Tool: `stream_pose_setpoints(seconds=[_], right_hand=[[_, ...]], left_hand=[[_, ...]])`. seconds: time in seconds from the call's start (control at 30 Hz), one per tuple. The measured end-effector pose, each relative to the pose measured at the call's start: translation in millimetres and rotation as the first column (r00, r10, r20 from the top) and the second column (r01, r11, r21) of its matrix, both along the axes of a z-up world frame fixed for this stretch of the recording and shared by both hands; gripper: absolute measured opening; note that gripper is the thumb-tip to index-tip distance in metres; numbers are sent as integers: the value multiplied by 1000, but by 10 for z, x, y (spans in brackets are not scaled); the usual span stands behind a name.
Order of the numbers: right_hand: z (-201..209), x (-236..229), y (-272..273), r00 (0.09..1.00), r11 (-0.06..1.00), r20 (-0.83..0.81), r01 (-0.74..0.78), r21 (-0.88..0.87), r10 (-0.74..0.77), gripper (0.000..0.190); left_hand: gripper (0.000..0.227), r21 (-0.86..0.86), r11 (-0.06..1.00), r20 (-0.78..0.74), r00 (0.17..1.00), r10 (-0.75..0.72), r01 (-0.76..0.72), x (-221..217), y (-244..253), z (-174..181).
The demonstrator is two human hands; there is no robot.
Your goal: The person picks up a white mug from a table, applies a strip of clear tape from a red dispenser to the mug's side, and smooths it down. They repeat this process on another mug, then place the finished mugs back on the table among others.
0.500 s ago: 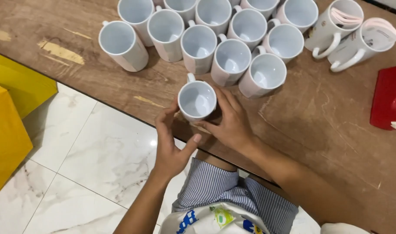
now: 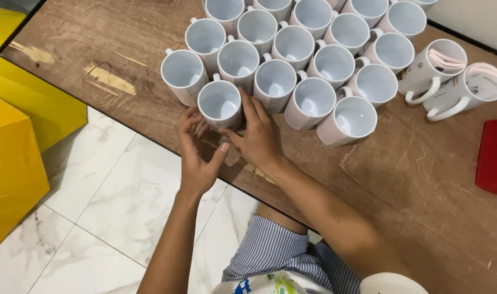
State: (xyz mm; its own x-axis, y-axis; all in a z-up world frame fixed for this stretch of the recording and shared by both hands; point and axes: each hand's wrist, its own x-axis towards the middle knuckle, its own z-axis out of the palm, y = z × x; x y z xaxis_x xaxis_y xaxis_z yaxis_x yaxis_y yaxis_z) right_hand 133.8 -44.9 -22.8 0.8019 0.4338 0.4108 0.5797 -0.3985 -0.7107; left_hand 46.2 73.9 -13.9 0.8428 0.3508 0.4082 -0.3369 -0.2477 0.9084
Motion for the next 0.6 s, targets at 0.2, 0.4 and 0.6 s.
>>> stream_pose_setpoints(seconds=[0.2,0.4,0.6], right_hand=[[-175,50,134,1000,997,26,14,82,-16,83],[-193,38,158,988,995,145,44,85,-56,88],[-341,77,174,922,983,345,182,14,-176,92]], left_hand=[[60,-31,999,41,999,-17,18,16,-16,-124],[58,-11,999,67,997,-34,35,50,-32,-176],[58,63,997,107,993,-60,53,70,-24,-265]])
